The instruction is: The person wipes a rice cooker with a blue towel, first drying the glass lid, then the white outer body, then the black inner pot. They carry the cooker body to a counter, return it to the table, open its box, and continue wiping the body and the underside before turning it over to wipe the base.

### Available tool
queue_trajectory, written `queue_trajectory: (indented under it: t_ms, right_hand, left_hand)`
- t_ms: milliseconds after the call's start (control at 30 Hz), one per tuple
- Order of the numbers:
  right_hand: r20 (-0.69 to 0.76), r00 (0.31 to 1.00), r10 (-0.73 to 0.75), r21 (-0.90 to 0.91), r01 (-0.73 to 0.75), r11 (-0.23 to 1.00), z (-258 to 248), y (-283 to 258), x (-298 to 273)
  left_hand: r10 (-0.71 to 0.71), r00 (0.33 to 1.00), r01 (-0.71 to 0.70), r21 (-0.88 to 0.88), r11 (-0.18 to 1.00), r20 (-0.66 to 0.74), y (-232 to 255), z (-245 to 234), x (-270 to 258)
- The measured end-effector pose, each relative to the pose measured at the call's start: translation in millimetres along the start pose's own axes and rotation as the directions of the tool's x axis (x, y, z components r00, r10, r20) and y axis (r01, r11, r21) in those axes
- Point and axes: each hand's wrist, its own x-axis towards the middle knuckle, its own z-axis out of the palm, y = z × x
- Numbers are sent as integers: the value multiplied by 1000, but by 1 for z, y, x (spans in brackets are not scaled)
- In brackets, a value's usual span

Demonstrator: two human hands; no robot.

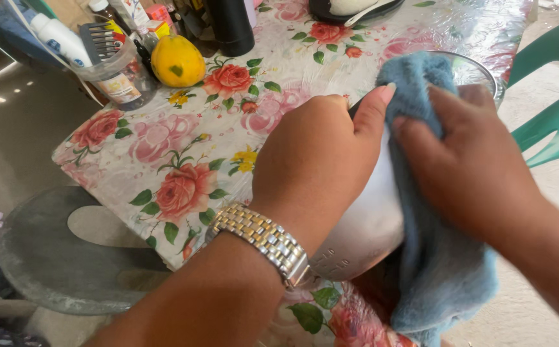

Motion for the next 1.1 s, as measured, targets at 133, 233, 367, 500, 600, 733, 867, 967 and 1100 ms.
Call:
queue_trajectory:
  t_ms: [133, 233, 367, 500, 600, 733, 867, 967, 1100]
  right_hand:
    - [-27, 1000, -14, 26, 14, 1000, 1, -7, -18]
    - [142, 933, 330, 317, -358, 878, 10, 18, 3]
    - [438, 664, 606, 394, -748, 534, 28, 61, 30]
    - [539, 774, 330, 300, -543, 784, 34, 66, 33]
    - [481, 726, 491, 279, -658, 699, 22, 50, 27]
    - [338, 674, 657, 308, -739, 599, 9, 7, 15]
    - [207, 921, 330, 293, -380, 877, -16, -5, -19]
    - [56, 997, -49, 208, 36, 977, -19, -17, -38]
    - [-6, 990, -139, 92, 139, 986, -6, -19, -27]
  left_hand:
    - [5, 999, -4, -21, 1000, 39, -5, -2, 0]
    - [35, 999, -34, -66, 997, 12, -15, 1, -3]
    - [94, 995, -90, -80, 993, 39, -31, -11, -13]
    - [109, 982, -84, -153, 985, 157, -30, -44, -18]
    - [28, 975, -46, 76, 996, 219, -7, -45, -4]
    - [-51, 981, 11, 212, 977, 185, 20, -25, 6]
    - [-24, 987, -6, 183, 983, 158, 17, -13, 11]
    - [-158, 973, 140, 114, 984, 167, 10, -14, 9]
    - [-114, 984, 112, 26, 993, 134, 9, -16, 7]
